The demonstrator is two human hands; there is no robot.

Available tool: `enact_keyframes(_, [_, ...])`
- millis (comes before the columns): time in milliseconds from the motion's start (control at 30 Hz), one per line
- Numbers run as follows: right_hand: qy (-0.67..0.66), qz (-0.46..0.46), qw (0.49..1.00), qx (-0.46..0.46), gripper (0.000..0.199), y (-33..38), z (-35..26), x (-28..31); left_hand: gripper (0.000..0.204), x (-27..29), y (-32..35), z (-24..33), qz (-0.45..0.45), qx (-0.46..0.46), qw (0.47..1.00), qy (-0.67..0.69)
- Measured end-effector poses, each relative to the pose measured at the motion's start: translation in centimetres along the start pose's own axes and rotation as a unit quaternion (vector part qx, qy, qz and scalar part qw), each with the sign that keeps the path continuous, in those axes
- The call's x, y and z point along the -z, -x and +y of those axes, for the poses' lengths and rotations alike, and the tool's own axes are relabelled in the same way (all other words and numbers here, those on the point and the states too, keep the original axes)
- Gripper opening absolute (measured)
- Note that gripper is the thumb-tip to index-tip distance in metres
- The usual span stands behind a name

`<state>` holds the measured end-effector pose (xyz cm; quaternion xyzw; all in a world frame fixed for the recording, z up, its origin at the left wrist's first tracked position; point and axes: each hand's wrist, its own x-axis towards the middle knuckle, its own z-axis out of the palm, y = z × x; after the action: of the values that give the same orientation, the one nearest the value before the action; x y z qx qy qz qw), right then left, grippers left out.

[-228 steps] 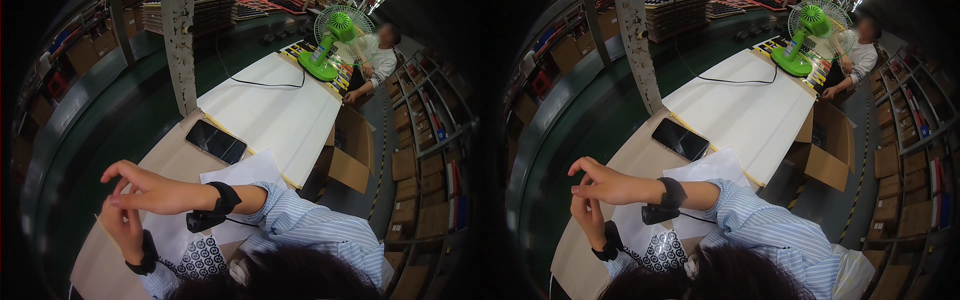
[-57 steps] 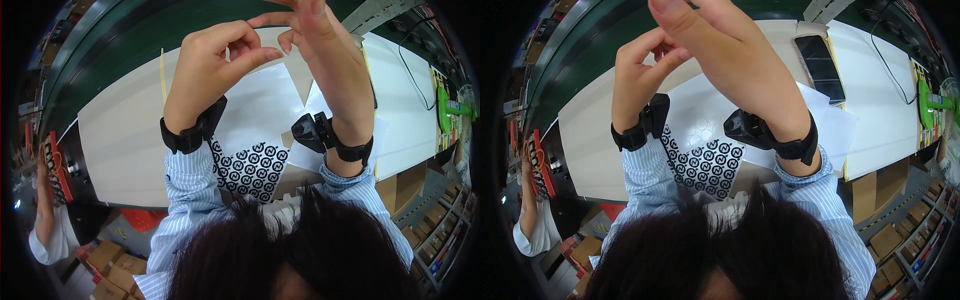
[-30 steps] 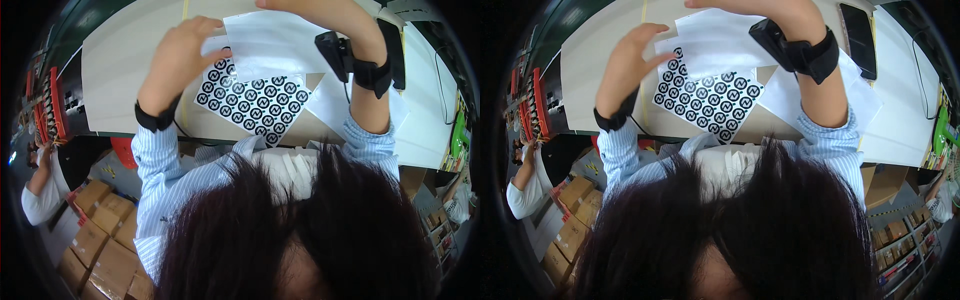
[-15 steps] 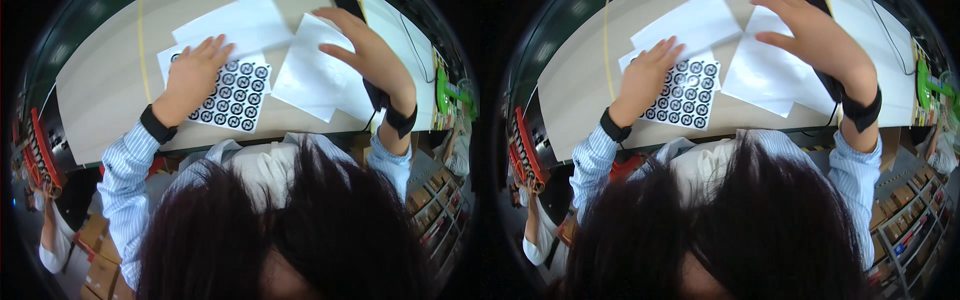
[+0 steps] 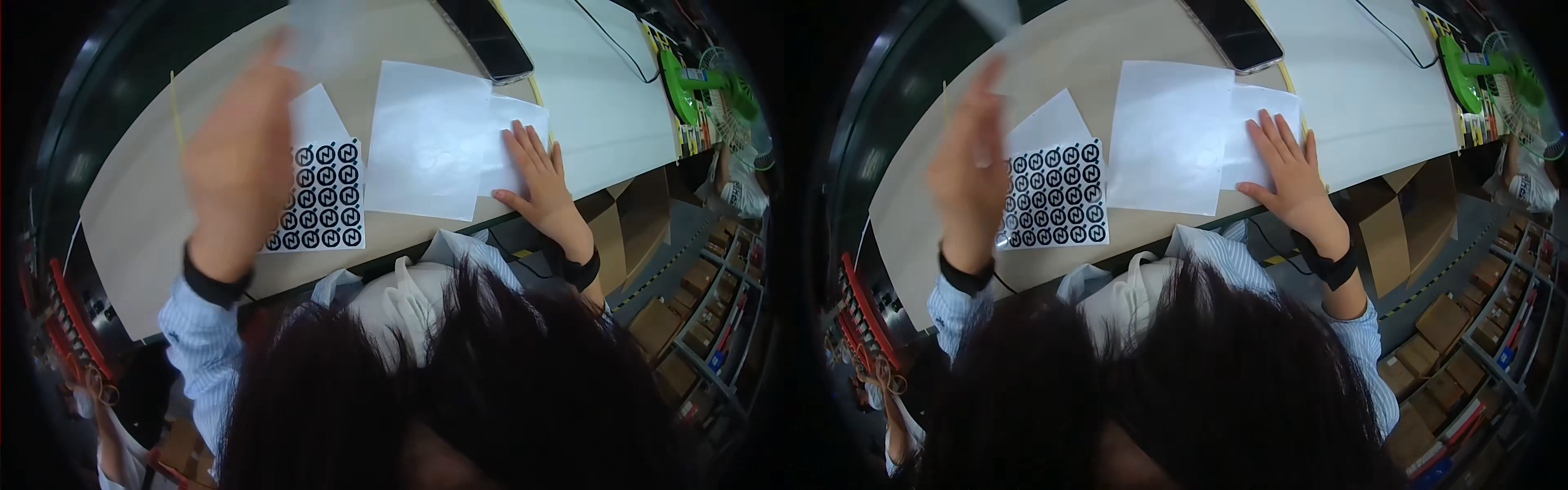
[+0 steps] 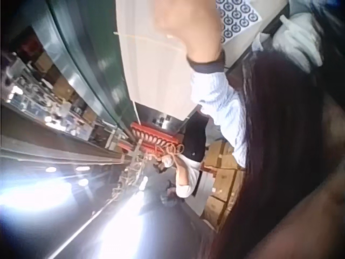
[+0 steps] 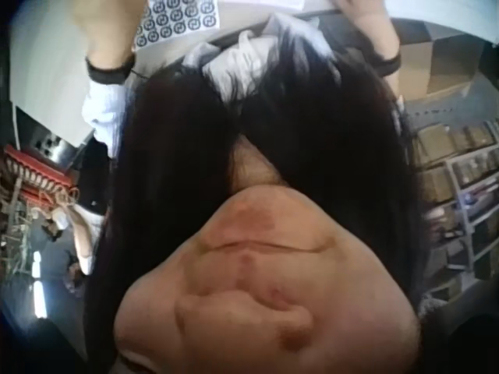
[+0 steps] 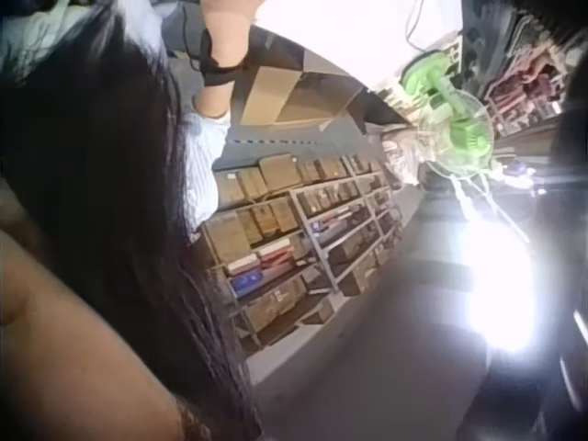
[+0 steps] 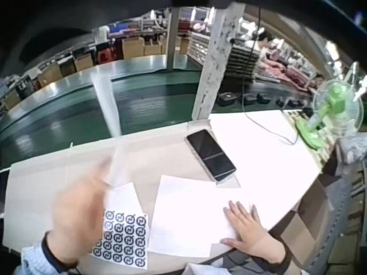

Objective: Peel circular labels from a sheet and apply them to black electronic devices at a workstation.

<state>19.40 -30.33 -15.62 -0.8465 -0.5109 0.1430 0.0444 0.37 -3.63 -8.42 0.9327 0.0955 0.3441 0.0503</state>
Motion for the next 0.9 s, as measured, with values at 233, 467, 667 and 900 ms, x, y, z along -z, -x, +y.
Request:
enact_keyframes(233, [-0.044, 0.022, 0.998, 0.026, 0.083, 0.5, -1.0, 0.1, 0.072, -4.7, 4.8, 7.7, -0.451, -0.13, 0.878, 0.093])
enact_keyframes(467, [0.047, 0.039, 0.988, 0.145, 0.051, 3.1, -1.4, -0.1, 0.088, -4.5, 7.0, 9.0, -0.446, -0.131, 0.881, 0.086])
enact_keyframes(667, [-0.155, 0.105, 0.965, 0.182, 0.029, 3.3, -1.5, 0.4, 0.084, -4.9, 7.1, 11.1, -0.373, -0.125, 0.918, 0.043])
enact_keyframes(900, [-0.318, 0.2, 0.906, 0.196, 0.03, 2.0, -2.8, 1.1, 0.049, -4.0, 4.4, 8.9, -0.381, -0.002, 0.883, 0.273])
